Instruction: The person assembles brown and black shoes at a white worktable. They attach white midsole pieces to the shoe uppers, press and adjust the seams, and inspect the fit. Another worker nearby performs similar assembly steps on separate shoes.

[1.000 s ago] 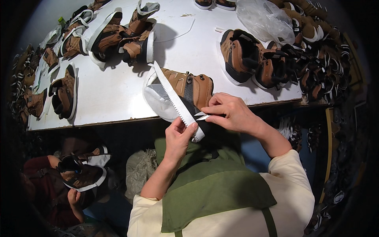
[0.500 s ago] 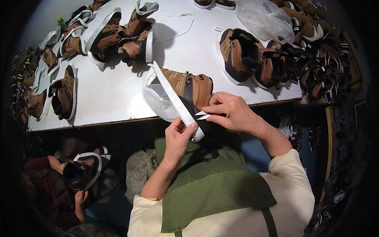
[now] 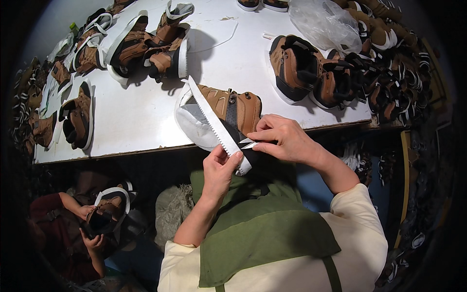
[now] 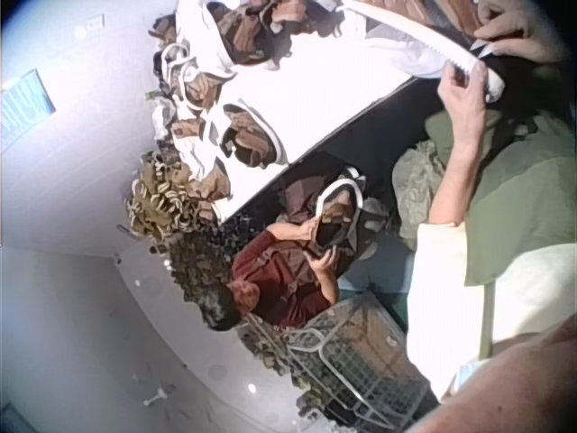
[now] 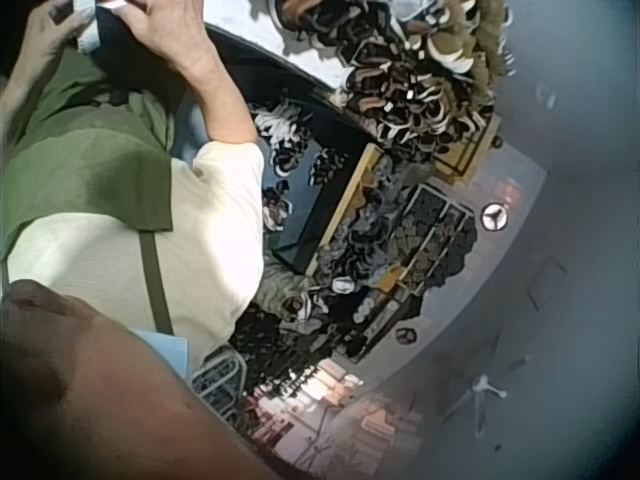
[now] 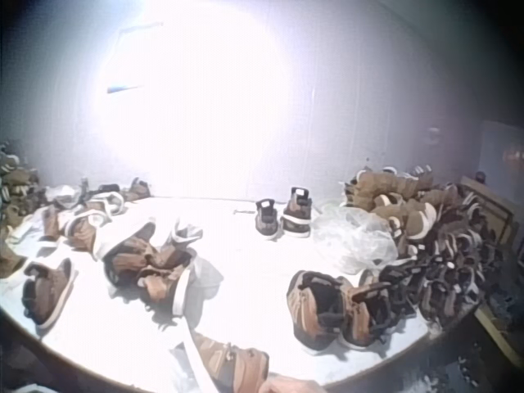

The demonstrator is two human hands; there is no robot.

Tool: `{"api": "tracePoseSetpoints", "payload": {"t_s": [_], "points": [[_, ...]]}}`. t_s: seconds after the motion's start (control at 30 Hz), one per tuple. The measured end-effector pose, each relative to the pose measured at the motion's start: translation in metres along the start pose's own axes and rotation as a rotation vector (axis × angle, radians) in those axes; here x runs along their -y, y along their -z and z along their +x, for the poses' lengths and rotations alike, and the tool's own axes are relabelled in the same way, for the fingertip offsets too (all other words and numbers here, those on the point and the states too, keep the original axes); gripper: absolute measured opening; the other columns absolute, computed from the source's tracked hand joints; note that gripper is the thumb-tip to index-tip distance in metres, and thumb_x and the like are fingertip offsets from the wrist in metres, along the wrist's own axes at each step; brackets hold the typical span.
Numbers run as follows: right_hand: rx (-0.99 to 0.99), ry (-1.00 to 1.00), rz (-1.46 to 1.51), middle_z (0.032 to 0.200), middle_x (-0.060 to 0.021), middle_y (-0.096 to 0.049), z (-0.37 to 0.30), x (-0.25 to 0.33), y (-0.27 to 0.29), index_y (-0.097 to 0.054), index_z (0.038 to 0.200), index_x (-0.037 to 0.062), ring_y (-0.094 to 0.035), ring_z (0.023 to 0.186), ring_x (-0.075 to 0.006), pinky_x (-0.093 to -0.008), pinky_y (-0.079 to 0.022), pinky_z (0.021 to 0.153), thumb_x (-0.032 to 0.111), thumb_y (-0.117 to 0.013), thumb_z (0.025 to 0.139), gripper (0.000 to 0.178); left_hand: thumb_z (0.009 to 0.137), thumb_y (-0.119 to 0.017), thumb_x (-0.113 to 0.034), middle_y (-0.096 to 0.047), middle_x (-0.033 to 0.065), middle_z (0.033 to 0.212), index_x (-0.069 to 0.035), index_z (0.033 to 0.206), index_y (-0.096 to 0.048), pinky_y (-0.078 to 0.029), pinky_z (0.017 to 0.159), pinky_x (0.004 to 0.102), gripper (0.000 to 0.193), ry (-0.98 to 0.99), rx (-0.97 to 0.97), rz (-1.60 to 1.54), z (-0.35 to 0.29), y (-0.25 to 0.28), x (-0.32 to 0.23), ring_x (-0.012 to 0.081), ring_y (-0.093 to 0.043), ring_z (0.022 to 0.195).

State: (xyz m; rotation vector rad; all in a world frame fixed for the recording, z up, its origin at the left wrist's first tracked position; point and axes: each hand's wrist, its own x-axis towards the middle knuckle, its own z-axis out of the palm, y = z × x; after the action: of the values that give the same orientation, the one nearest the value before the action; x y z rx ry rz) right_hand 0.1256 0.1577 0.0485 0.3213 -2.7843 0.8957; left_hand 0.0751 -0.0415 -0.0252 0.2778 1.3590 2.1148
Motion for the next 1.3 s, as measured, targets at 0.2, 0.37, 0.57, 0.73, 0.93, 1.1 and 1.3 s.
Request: {"api": "tracePoseSetpoints", "payload": {"t_s": [0.2, 0.37, 0.57, 0.73, 0.93, 1.1, 1.3], "points": [[0.005, -0.017, 0.038, 0.085, -0.0066, -0.059, 0.0, -0.001, 0.0, -0.073, 0.104, 0.005, -0.059, 0.075, -0.0205, -0.0318, -0.048, 0.066, 0.012, -0.078, 0.075, 0.03, 0.089, -0.07, -0.012, -0.067, 0.0052, 0.097, 0.004, 0.11, -0.062, -0.048, 0.077, 0.0237, 0.028, -0.003, -0.001, -0.003, 0.0, 0.001, 0.001, 0.0086, -0.06, 0.083], [0.003, -0.029, 0.058, 0.085, -0.0066, -0.059, 0.001, -0.002, -0.001, -0.073, 0.104, 0.0046, -0.059, 0.075, -0.0204, -0.0317, -0.048, 0.066, 0.012, -0.078, 0.076, 0.03, 0.089, -0.069, -0.011, -0.066, 0.0043, 0.096, 0.003, 0.108, -0.062, -0.048, 0.076, 0.0236, 0.025, -0.014, -0.006, -0.008, 0.001, 0.0, 0.001, 0.0079, -0.059, 0.083], [-0.014, -0.084, 0.069, 0.085, -0.0066, -0.061, 0.001, 0.002, -0.005, -0.073, 0.104, 0.0054, -0.06, 0.076, -0.02, -0.0311, -0.048, 0.066, 0.013, -0.078, 0.076, 0.029, 0.09, -0.068, -0.009, -0.065, 0.0027, 0.095, 0.002, 0.104, -0.062, -0.048, 0.074, 0.0231, 0.019, -0.015, -0.014, -0.001, 0.002, 0.0, 0.0, 0.0063, -0.058, 0.082], [-0.014, -0.125, 0.069, 0.087, -0.0071, -0.063, 0.0, 0.004, -0.007, -0.074, 0.103, 0.0071, -0.061, 0.076, -0.0202, -0.0308, -0.049, 0.066, 0.013, -0.077, 0.077, 0.027, 0.09, -0.068, -0.009, -0.065, 0.0027, 0.094, 0.003, 0.105, -0.061, -0.048, 0.074, 0.0229, 0.02, -0.026, -0.008, -0.002, 0.002, 0.002, 0.002, 0.0061, -0.057, 0.082], [-0.017, -0.147, 0.062, 0.086, -0.0066, -0.064, 0.001, 0.007, -0.007, -0.075, 0.102, 0.0071, -0.062, 0.077, -0.0202, -0.0309, -0.049, 0.067, 0.012, -0.076, 0.078, 0.025, 0.09, -0.068, -0.009, -0.065, 0.0032, 0.096, 0.003, 0.106, -0.061, -0.048, 0.075, 0.0232, 0.021, -0.018, -0.008, -0.004, 0.002, 0.002, 0.002, 0.0065, -0.058, 0.083], [-0.037, -0.175, 0.077, 0.084, -0.006, -0.064, 0.0, 0.007, -0.009, -0.075, 0.098, 0.0082, -0.063, 0.077, -0.0211, -0.0324, -0.05, 0.067, 0.017, -0.074, 0.08, 0.02, 0.09, -0.068, -0.008, -0.065, 0.0036, 0.097, 0.003, 0.107, -0.061, -0.048, 0.076, 0.0236, 0.022, -0.03, -0.01, -0.005, 0.002, 0.001, 0.002, 0.007, -0.058, 0.084], [-0.044, -0.198, 0.092, 0.084, -0.0056, -0.065, 0.0, 0.005, -0.012, -0.076, 0.095, 0.0087, -0.064, 0.077, -0.0222, -0.0333, -0.05, 0.068, 0.019, -0.073, 0.081, 0.017, 0.09, -0.068, -0.008, -0.066, 0.0036, 0.096, 0.003, 0.108, -0.061, -0.048, 0.075, 0.0235, 0.022, -0.034, -0.007, 0.006, 0.001, 0.002, 0.002, 0.0069, -0.058, 0.083]]}}
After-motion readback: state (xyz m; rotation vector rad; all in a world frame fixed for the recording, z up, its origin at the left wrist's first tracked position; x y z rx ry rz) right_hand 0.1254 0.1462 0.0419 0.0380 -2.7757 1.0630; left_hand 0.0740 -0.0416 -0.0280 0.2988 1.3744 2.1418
